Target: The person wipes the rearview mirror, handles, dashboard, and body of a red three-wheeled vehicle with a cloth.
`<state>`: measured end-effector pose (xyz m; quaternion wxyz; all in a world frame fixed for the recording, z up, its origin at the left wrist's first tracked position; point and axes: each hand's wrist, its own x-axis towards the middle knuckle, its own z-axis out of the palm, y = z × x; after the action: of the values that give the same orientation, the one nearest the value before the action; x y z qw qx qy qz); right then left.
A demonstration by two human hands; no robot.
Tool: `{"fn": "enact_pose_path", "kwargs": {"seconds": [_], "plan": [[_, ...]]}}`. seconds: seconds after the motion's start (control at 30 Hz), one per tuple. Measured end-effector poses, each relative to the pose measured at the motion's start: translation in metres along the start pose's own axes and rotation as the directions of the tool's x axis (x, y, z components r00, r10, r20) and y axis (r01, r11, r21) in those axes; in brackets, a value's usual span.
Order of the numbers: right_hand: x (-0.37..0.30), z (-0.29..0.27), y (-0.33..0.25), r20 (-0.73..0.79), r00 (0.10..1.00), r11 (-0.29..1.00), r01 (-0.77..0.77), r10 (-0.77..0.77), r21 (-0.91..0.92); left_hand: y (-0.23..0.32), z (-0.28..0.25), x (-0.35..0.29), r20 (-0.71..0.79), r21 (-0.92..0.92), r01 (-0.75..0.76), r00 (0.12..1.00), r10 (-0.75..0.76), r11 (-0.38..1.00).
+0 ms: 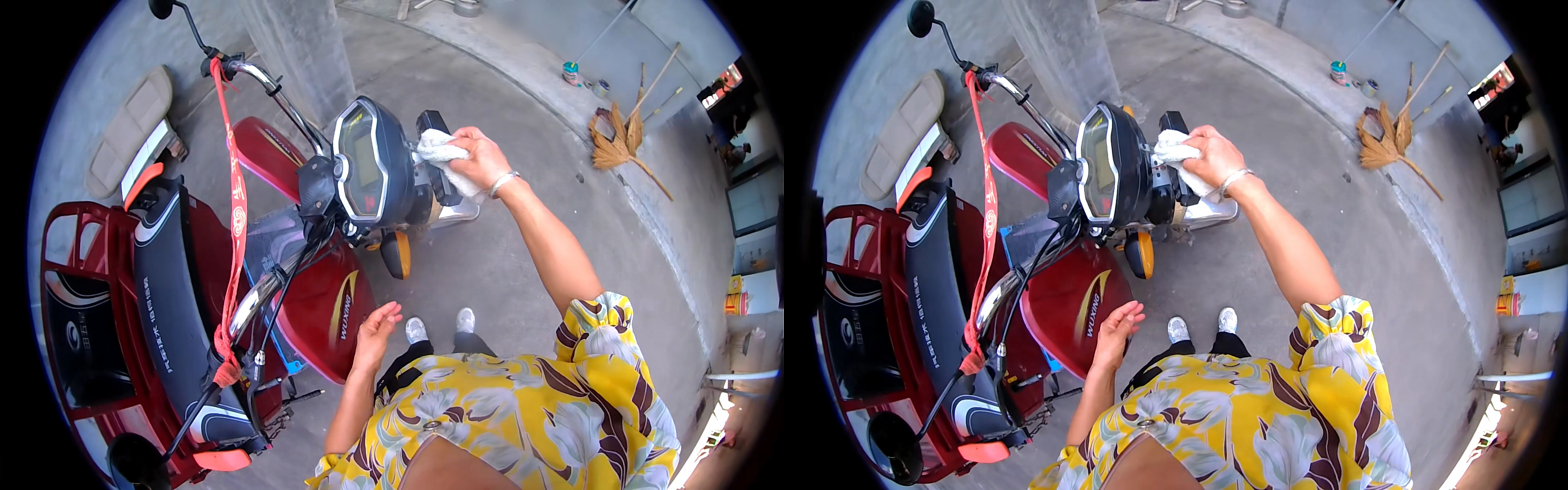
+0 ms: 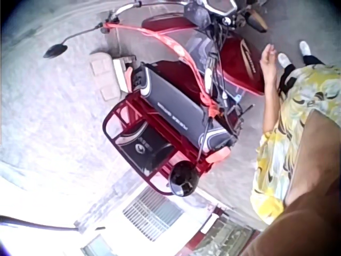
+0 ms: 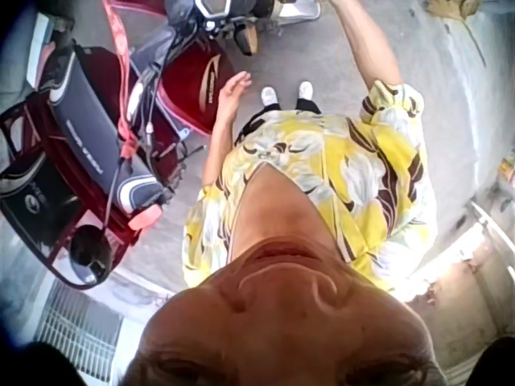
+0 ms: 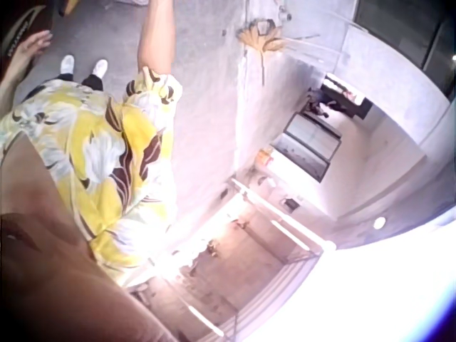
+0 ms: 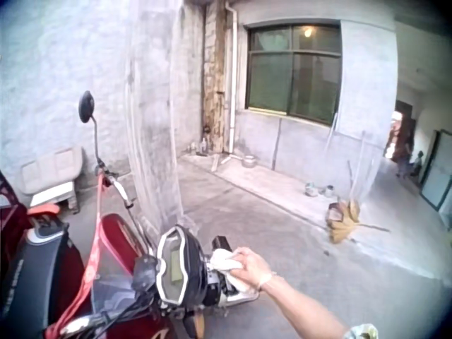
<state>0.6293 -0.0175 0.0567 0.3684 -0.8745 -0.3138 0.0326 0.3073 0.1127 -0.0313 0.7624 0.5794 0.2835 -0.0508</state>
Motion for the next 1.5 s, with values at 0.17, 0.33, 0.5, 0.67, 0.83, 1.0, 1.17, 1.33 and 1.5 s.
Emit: {"fn": "enact_pose_path", "kwargs": {"seconds": [0.17, 0.33, 0.5, 0.67, 0.83, 1.0, 1.17, 1.33, 1.5], "plan": [[-0.01, -0.026, -0.021, 0.176, 0.937, 0.513, -0.316, 0.303, 0.798, -0.016, -0.013, -0.004, -0.057, -0.053, 0.026, 0.998, -0.029, 0.998], [0.032, 0.048, -0.062, -0.269, 0.962, 0.961, 0.114, -0.043, 0.252, -0.004, -0.008, -0.001, -0.018, -0.001, 0.026, 0.999, -0.026, 1.0], [-0.015, 0.077, -0.074, -0.463, 0.865, 0.949, 0.284, -0.192, 0.138, -0.006, -0.009, -0.003, -0.04, -0.048, 0.012, 0.999, -0.014, 0.999], [-0.082, 0.115, -0.074, -0.51, 0.843, 0.926, 0.314, -0.171, 0.209, -0.014, -0.007, -0.001, -0.023, -0.015, 0.055, 0.998, -0.055, 0.998], [-0.11, 0.113, -0.057, -0.034, 0.995, 0.915, 0.098, -0.093, 0.391, -0.009, -0.002, 0.005, 0.001, -0.002, 0.045, 0.999, -0.045, 0.999], [-0.076, 0.021, -0.061, -0.193, 0.97, 0.949, 0.193, -0.147, 0.25, -0.011, -0.009, 0.001, -0.021, -0.018, 0.041, 0.999, -0.042, 0.999], [-0.027, 0.022, -0.028, -0.171, 0.981, 0.965, 0.049, -0.096, -0.259, -0.011, -0.007, -0.002, 0.006, 0.009, 0.047, 0.999, -0.047, 0.999], [-0.074, 0.035, -0.028, -0.138, 0.953, 0.914, 0.207, -0.268, -0.348, -0.019, -0.014, -0.01, -0.024, 0.002, 0.049, 0.999, -0.049, 0.999], [-0.098, 0.015, -0.015, -0.002, 0.988, 0.95, 0.15, -0.156, -0.273, -0.019, -0.022, -0.008, -0.025, 0.0, 0.038, 0.999, -0.038, 0.999]]}}
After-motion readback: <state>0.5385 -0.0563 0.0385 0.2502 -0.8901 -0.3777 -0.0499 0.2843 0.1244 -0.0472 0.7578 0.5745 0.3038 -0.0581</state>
